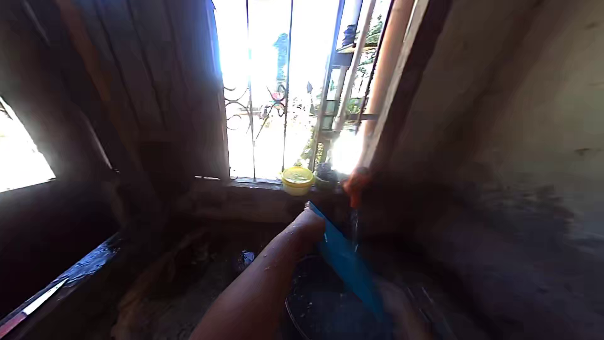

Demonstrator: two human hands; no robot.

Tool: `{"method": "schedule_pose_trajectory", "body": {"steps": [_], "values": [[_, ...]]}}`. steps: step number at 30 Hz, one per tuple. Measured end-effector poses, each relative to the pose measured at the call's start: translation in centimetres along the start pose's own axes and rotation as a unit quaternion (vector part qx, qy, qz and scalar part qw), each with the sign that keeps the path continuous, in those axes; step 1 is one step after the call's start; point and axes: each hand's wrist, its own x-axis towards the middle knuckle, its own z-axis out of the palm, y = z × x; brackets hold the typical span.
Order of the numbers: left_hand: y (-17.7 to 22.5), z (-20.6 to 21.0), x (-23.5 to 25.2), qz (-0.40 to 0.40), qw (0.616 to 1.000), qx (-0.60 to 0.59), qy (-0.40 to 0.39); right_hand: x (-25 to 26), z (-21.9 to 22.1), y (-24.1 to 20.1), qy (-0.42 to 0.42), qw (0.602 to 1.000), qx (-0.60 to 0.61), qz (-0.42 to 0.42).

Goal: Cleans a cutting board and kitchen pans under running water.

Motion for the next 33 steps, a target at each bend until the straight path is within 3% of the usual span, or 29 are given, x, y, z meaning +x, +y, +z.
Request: {"method": "schedule_pose_trajectory", "body": {"steps": [2,5,7,9,12,15,17,19,22,24,27,33], "values": [[0.0,0.9,-1.3,-0.021,0.998,-0.056,0.007,-1.2,1.6,-5.0,-0.066,0.990,-0.113,-0.044],[-0.3,2.5,-1.8,-0.042,0.997,-0.069,-0.008,-4.3,3.7,-12.6,-0.077,0.988,-0.078,-0.104],[-0.8,3.0,-2.0,-0.026,0.995,-0.095,-0.019,-5.3,4.8,-14.6,-0.043,0.979,-0.076,-0.185],[-1.1,2.7,-2.6,-0.002,0.993,-0.114,-0.018,-4.2,5.4,-13.3,-0.017,0.960,-0.094,-0.264],[-1.3,1.9,-3.5,0.024,0.990,-0.139,-0.009,-0.5,4.2,-8.8,-0.073,0.964,-0.131,-0.220],[-1.6,0.6,-4.1,0.042,0.985,-0.166,-0.008,2.0,1.7,-2.1,-0.063,0.973,-0.190,-0.114],[-1.1,-0.1,-3.9,0.049,0.988,-0.147,-0.011,1.1,0.5,-0.1,-0.039,0.980,-0.194,-0.027],[-0.8,0.4,-2.9,0.059,0.995,-0.077,-0.010,-0.4,-0.1,0.4,0.035,0.987,-0.146,0.051],[0.0,2.5,-0.4,0.087,0.985,0.147,-0.031,-2.0,-1.1,1.0,0.068,0.982,-0.111,0.134],[0.4,4.0,1.5,0.090,0.979,0.180,-0.045,-2.5,-1.8,1.7,0.103,0.983,-0.033,0.148],[1.8,4.8,2.8,0.078,0.987,0.129,-0.061,-2.1,-3.3,2.7,0.178,0.974,0.075,0.122],[4.4,2.6,1.5,0.030,0.978,0.178,-0.108,-1.3,-4.3,1.7,0.081,0.985,0.103,0.117]]}}
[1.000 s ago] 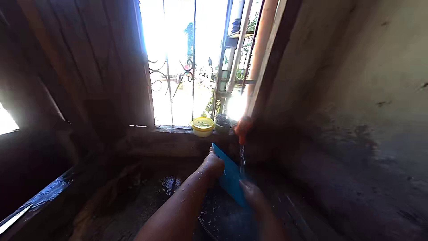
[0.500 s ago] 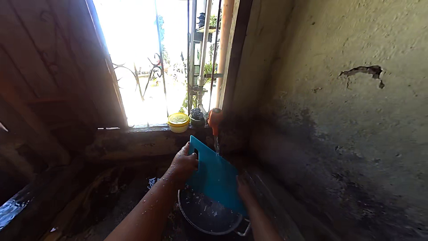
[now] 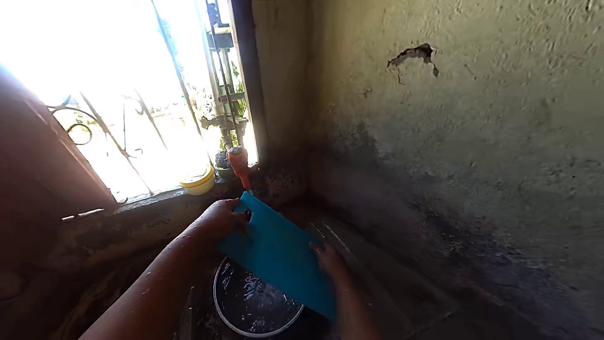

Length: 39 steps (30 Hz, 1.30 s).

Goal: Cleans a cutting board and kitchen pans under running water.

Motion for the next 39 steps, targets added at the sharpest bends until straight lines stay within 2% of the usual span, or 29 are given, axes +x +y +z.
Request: {"method": "schedule_pose_trajectory", "body": {"steps": [3,6,9,13,17,18,19,21,23,24,25,27,28,30,34,36,39], "values": [[-0.3,-1.7,-1.7,0.006,1.000,-0.021,0.004,-0.6,0.0,-0.6,-0.034,0.987,0.156,0.006],[-0.7,-3.0,-3.7,0.029,0.998,-0.057,0.002,-0.8,0.3,-0.8,-0.114,0.949,0.293,0.033],[-1.7,-4.0,-4.9,0.027,0.997,-0.069,-0.004,-0.8,1.3,-1.2,-0.123,0.940,0.312,0.068],[-3.1,-4.1,-6.2,0.010,0.996,-0.088,0.013,0.1,3.1,-1.0,-0.079,0.949,0.297,0.065],[-4.2,-3.7,-7.8,-0.021,0.993,-0.095,0.062,-0.2,4.4,-1.2,-0.020,0.955,0.292,0.051],[-4.6,-4.0,-8.3,-0.025,0.992,-0.098,0.077,0.1,4.6,-1.1,0.010,0.959,0.279,0.045],[-4.9,-4.4,-8.8,-0.027,0.991,-0.099,0.091,0.6,4.6,-0.7,0.051,0.974,0.216,0.031],[-5.5,-5.5,-9.6,-0.026,0.989,-0.100,0.107,1.8,3.4,-0.7,0.070,0.997,-0.023,-0.010],[-5.6,-6.0,-10.1,-0.021,0.988,-0.100,0.115,2.6,2.5,-2.2,0.017,0.965,-0.262,-0.026],[-5.6,-6.1,-10.3,-0.019,0.988,-0.097,0.119,2.9,2.8,-3.1,0.001,0.952,-0.304,-0.032],[-5.6,-6.2,-10.3,-0.018,0.988,-0.090,0.122,2.9,3.6,-3.9,-0.003,0.958,-0.283,-0.048],[-5.7,-6.4,-10.5,-0.021,0.988,-0.079,0.127,2.2,6.0,-5.4,-0.036,0.990,-0.123,-0.058],[-5.8,-6.5,-10.5,-0.023,0.988,-0.076,0.130,1.4,7.3,-6.2,-0.075,0.996,-0.034,-0.034],[-5.7,-6.7,-10.7,-0.025,0.987,-0.074,0.141,0.4,9.2,-6.9,-0.154,0.985,0.070,0.016],[-5.8,-7.7,-11.1,-0.019,0.985,-0.065,0.162,-0.3,10.0,-6.1,-0.208,0.946,0.238,0.073],[-6.3,-7.9,-11.1,-0.013,0.984,-0.079,0.158,-0.4,9.7,-5.6,-0.223,0.930,0.285,0.058],[-6.8,-8.0,-11.1,-0.017,0.982,-0.098,0.159,-0.4,10.0,-5.6,-0.212,0.944,0.248,0.038]]}}
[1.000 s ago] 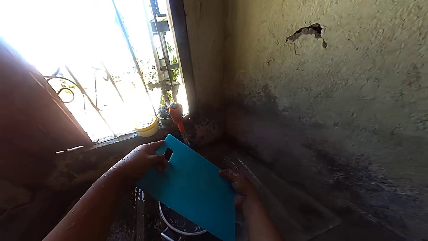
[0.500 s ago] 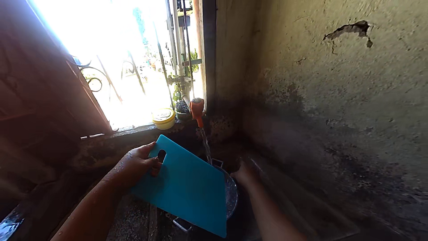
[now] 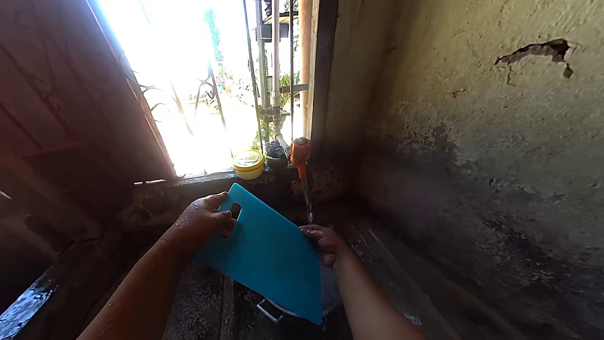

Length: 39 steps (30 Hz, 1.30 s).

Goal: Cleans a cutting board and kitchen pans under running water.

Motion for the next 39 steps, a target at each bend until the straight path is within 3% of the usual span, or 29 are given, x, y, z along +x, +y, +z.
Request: {"method": "schedule_pose_trajectory", "body": {"steps": [5,10,13,15,19,22,27,34,39], "values": [[0.0,-0.1,0.1,0.008,1.000,-0.023,0.003,-0.1,1.6,-0.3,0.078,0.997,0.027,-0.010],[0.3,-0.3,-0.4,0.025,1.000,-0.004,0.006,0.3,2.2,0.5,0.159,0.979,0.128,-0.014],[0.3,-1.3,-1.4,0.040,0.999,0.019,0.022,1.7,1.6,2.0,0.216,0.974,0.061,-0.008],[0.4,-2.4,-1.9,0.047,0.998,0.030,0.043,1.5,1.6,2.1,0.219,0.974,0.037,0.040],[0.3,-3.6,-2.2,0.055,0.995,0.038,0.075,-0.2,3.5,1.8,0.227,0.932,0.271,0.079],[0.0,-3.5,-2.1,0.045,0.995,0.040,0.077,-0.8,5.0,1.9,0.175,0.931,0.315,0.053],[-0.8,-2.9,-1.9,0.031,0.997,0.031,0.067,-1.9,5.3,1.3,0.077,0.966,0.245,0.034],[-0.6,-2.7,-2.3,0.042,0.997,0.042,0.043,-1.0,5.0,1.5,0.122,0.985,0.122,0.029],[0.9,-1.5,-1.4,0.046,0.997,0.059,0.033,-0.6,4.0,0.5,0.047,0.998,-0.024,-0.038]]}}
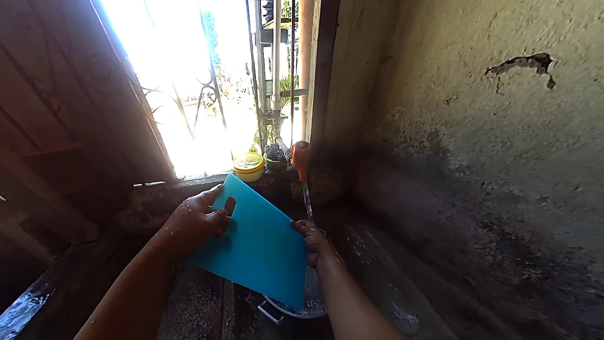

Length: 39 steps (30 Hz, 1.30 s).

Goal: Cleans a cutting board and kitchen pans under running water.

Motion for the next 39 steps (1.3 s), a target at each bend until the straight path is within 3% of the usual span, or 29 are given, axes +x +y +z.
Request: {"method": "schedule_pose_trajectory", "body": {"steps": [4,12,14,18,22,24,25,26,28,29,33,35,37,39], "values": [[0.8,0.7,1.2,-0.003,1.000,-0.014,-0.005,0.2,-2.7,-1.9,-0.079,0.994,-0.069,-0.038],[3.0,6.2,5.7,-0.037,0.992,-0.094,-0.074,1.0,-8.2,-3.6,-0.070,0.989,-0.124,-0.028],[3.7,7.5,6.6,-0.041,0.991,-0.091,-0.091,0.7,-9.5,-4.1,-0.041,0.991,-0.126,-0.026],[4.6,11.1,7.6,-0.045,0.988,-0.107,-0.102,1.7,-13.2,-2.8,0.115,0.974,-0.191,-0.042],[4.0,15.9,8.8,-0.039,0.982,-0.160,-0.093,-0.4,-16.9,-1.5,0.132,0.978,-0.163,0.006],[3.7,17.7,9.8,-0.016,0.992,-0.078,-0.096,-1.9,-17.5,-0.7,0.174,0.980,-0.093,0.032],[3.7,18.3,10.3,0.001,0.996,0.022,-0.092,-2.4,-17.7,-0.4,0.190,0.979,-0.058,0.046],[4.1,18.9,10.4,0.011,0.985,0.150,-0.085,-2.6,-17.8,-0.2,0.208,0.976,-0.034,0.054],[5.2,20.4,9.6,0.022,0.916,0.395,-0.066,-2.9,-17.1,-0.5,0.234,0.971,-0.017,0.044],[5.4,21.2,9.2,0.035,0.888,0.454,-0.059,-3.0,-16.6,-0.7,0.239,0.970,-0.009,0.038],[5.0,24.3,8.3,0.135,0.850,0.494,-0.124,-3.2,-14.4,-1.0,0.198,0.979,0.018,0.053],[4.4,26.1,7.7,0.193,0.814,0.495,-0.235,-3.2,-13.4,-0.7,0.158,0.985,0.020,0.069],[4.3,26.6,7.8,0.215,0.746,0.519,-0.358,-3.1,-12.8,-0.3,0.135,0.988,0.022,0.072],[3.9,25.4,8.6,0.235,0.730,0.515,-0.384,-2.8,-13.1,-0.3,0.127,0.989,0.028,0.063]]}}
